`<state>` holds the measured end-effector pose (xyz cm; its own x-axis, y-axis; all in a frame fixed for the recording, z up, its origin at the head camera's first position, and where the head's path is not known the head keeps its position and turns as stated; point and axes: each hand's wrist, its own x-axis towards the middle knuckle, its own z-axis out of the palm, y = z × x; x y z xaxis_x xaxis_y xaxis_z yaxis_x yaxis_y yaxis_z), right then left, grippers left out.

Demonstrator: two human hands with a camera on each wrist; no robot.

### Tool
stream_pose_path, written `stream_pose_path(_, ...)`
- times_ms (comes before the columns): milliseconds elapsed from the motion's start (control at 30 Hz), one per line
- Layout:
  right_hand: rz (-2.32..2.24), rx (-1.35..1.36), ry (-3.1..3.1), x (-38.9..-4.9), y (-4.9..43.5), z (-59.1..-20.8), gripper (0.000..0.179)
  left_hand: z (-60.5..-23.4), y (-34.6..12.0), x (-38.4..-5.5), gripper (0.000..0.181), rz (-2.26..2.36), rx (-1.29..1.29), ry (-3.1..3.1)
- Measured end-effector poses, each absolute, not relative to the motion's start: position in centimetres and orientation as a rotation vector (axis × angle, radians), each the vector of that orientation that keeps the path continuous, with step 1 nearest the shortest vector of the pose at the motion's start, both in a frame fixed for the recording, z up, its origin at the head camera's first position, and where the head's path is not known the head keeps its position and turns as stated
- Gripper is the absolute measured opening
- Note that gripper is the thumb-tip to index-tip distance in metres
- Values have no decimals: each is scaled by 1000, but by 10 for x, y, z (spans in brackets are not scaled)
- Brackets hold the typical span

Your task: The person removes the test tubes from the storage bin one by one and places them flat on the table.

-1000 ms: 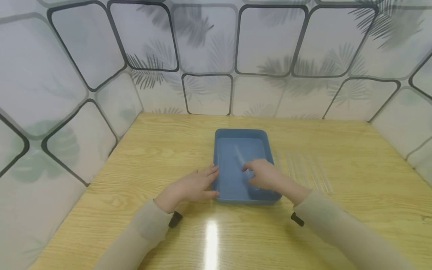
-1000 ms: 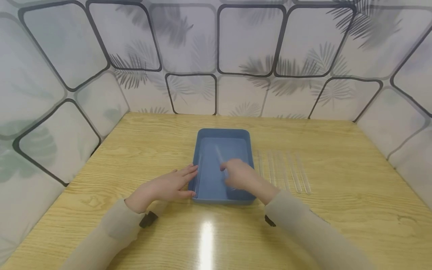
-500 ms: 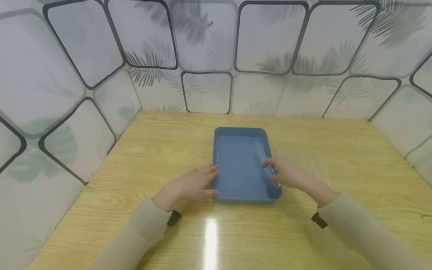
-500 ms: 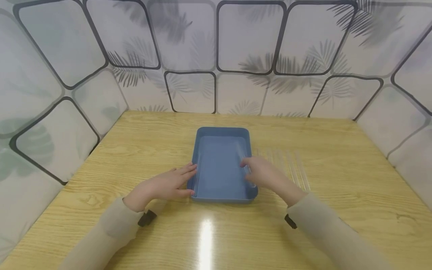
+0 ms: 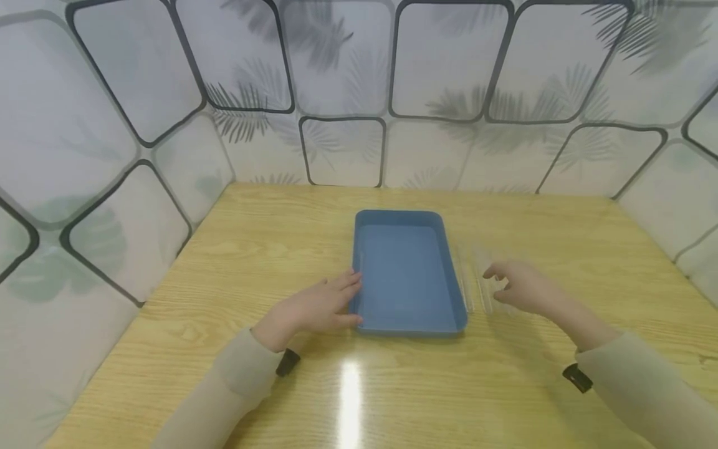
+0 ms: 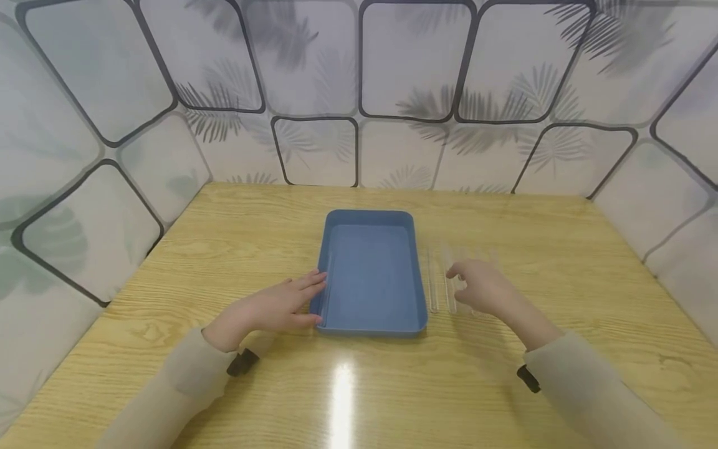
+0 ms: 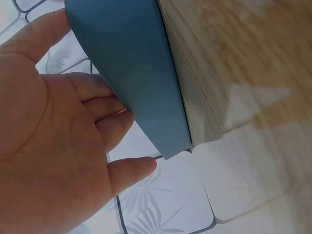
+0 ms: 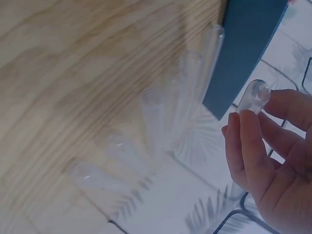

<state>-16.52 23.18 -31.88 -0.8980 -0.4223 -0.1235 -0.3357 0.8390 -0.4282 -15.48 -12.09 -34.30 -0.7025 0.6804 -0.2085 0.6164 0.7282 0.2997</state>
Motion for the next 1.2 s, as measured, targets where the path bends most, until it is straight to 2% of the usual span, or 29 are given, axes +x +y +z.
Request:
stream_pose_path(600, -484, -361, 2857, -165, 315, -329, 38, -343, -121, -156, 70, 289, 1004, 2632)
stream_pose_path(1200, -430, -341, 2819, -177, 331, -346, 29, -344, -122, -155, 71, 312, 1024, 2625)
